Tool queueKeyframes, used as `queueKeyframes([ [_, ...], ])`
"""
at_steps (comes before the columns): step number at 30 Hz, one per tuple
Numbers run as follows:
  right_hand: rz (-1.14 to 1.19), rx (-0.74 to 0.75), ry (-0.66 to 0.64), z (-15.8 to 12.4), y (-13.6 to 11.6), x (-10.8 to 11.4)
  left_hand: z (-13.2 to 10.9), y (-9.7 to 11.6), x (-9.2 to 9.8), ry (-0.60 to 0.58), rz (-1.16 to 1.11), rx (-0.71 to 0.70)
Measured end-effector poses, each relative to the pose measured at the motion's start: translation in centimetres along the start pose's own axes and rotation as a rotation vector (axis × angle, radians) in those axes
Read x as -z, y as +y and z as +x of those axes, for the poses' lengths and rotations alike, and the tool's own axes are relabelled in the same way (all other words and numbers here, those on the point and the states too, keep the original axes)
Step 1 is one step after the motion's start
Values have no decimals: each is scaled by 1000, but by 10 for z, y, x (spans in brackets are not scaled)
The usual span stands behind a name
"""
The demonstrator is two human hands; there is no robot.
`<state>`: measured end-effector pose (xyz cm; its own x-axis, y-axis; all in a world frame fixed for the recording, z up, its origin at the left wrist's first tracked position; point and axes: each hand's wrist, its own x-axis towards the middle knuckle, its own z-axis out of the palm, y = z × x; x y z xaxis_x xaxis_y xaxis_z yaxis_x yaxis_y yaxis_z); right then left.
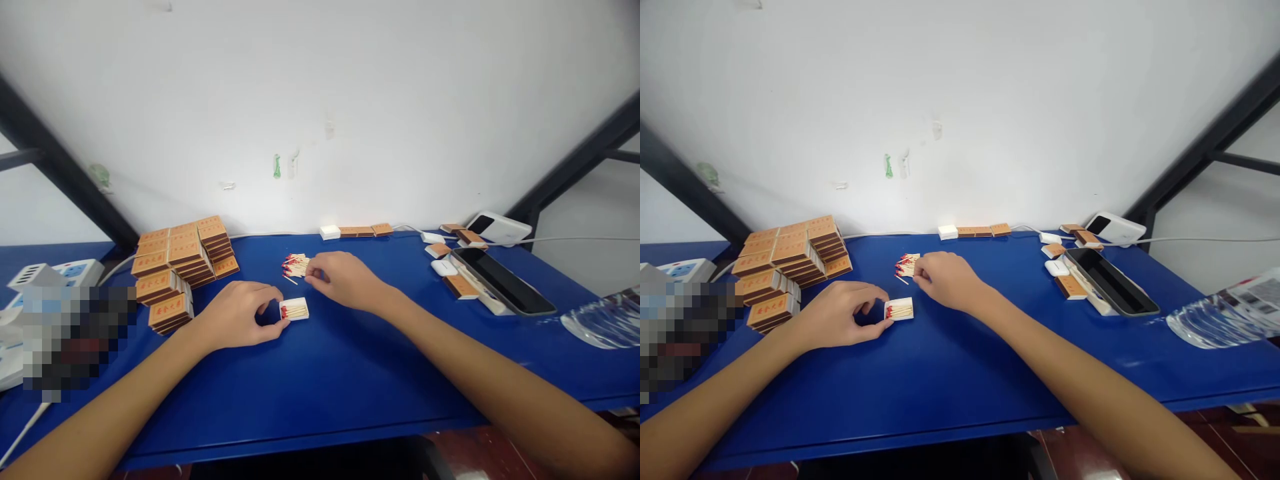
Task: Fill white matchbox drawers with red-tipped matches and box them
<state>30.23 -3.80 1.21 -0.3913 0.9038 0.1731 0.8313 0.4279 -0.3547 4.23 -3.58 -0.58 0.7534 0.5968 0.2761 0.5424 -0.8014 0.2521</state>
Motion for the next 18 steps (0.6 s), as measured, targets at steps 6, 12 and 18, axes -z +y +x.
queueKeyframes([
  [6, 59, -54, 35, 22, -3, -36, -1, 2, -1, -19, -12, -15],
  [12, 48, -28, 39, 14, 6, -37, -1, -1, 0, -31, -14, -2],
  [18, 56, 88, 37, 12, 15, -40, 0, -1, -2, -36, -15, 11],
])
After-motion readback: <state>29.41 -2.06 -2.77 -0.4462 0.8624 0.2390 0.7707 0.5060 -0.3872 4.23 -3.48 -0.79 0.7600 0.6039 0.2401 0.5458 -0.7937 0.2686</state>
